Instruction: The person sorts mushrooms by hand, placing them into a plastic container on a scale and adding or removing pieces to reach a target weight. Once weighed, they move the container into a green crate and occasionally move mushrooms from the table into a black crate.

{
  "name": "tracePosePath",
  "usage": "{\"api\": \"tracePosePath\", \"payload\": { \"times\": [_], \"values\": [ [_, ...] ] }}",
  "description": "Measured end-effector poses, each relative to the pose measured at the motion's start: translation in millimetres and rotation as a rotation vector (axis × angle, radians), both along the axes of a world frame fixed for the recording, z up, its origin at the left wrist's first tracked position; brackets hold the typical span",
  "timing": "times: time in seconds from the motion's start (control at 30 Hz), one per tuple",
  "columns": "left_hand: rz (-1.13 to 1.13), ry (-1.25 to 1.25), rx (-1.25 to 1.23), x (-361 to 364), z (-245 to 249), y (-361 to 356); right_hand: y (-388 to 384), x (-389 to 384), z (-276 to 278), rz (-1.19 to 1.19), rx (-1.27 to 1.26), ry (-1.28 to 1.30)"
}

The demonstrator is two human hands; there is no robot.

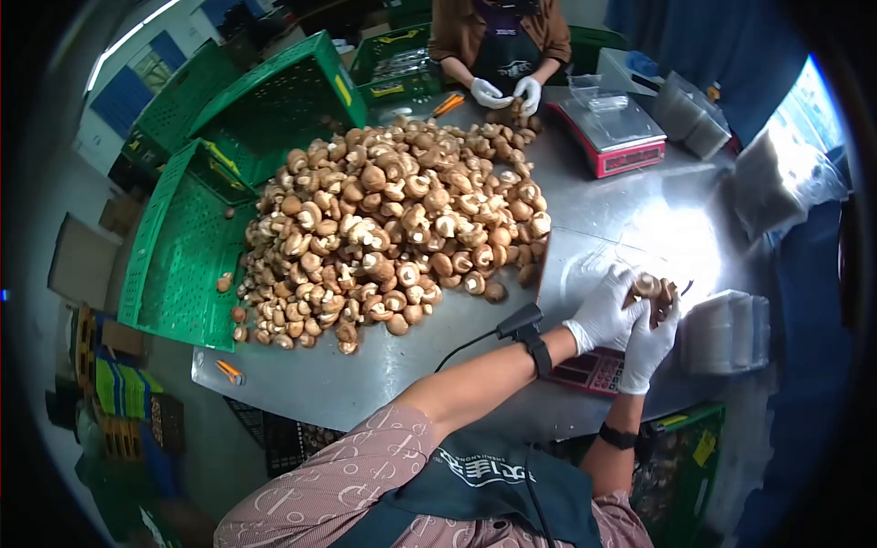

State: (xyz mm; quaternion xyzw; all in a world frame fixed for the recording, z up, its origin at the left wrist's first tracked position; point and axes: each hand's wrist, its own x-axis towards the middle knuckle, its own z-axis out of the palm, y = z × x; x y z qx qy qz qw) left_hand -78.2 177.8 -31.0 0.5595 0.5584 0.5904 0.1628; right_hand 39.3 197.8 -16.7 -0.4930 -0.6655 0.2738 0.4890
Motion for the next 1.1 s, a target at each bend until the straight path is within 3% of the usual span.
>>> {"api": "tracePosePath", "payload": {
  "times": [0.03, 0.1, 0.17, 0.2, 0.43, 0.5, 0.57, 0.6, 0.77, 0.83, 0.9, 0.97, 1.03, 1.1],
  "values": [
    [0.009, 0.041, -0.033, 1.9, 7.1, -4.8, -0.3, 2.5, -5.1, 0.014, -0.075, 0.005],
    [0.05, 0.153, -0.101, -0.7, 14.7, -16.5, -1.3, 7.1, -12.6, 0.011, 0.119, -0.258],
    [0.049, 0.277, -0.206, -7.7, 21.2, -26.0, -1.5, 13.2, -19.9, 0.075, 0.135, -0.384],
    [-0.062, 0.222, -0.353, -13.2, 27.9, -30.3, -3.0, 13.7, -20.9, 0.127, 0.159, -0.511],
    [-0.032, 0.43, -0.29, -25.6, 18.7, -60.2, -19.8, 5.7, -6.3, 0.107, 0.237, -0.42],
    [0.015, 0.5, -0.253, -25.1, -0.5, -62.7, -19.3, 7.4, -6.9, 0.156, 0.323, -0.454],
    [0.066, 0.596, -0.212, -29.1, -1.1, -70.1, -19.1, 11.5, -13.2, 0.257, 0.169, -0.632],
    [0.07, 0.575, -0.186, -31.7, 0.9, -77.2, -22.6, 8.7, -16.1, 0.204, 0.28, -0.583],
    [0.203, 0.579, -0.148, -50.1, 4.7, -123.3, -33.5, 19.0, -12.1, 0.12, 0.262, -0.691],
    [0.122, 0.608, -0.167, -58.4, 3.0, -152.1, -37.8, 25.3, -8.6, 0.067, 0.178, -0.768],
    [0.099, 0.592, -0.178, -67.3, -5.3, -185.1, -45.7, 29.8, 3.1, 0.028, 0.255, -0.857],
    [0.072, 0.553, -0.205, -78.0, -15.6, -220.2, -44.0, 36.1, -1.9, -0.033, 0.463, -0.763],
    [0.171, 0.544, -0.277, -96.6, -24.0, -253.4, -59.5, 24.4, 9.1, -0.068, 0.458, -0.741],
    [0.295, 0.448, -0.235, -123.3, -42.6, -277.6, -79.2, 2.2, 19.5, 0.051, 0.365, -0.512]
  ]
}}
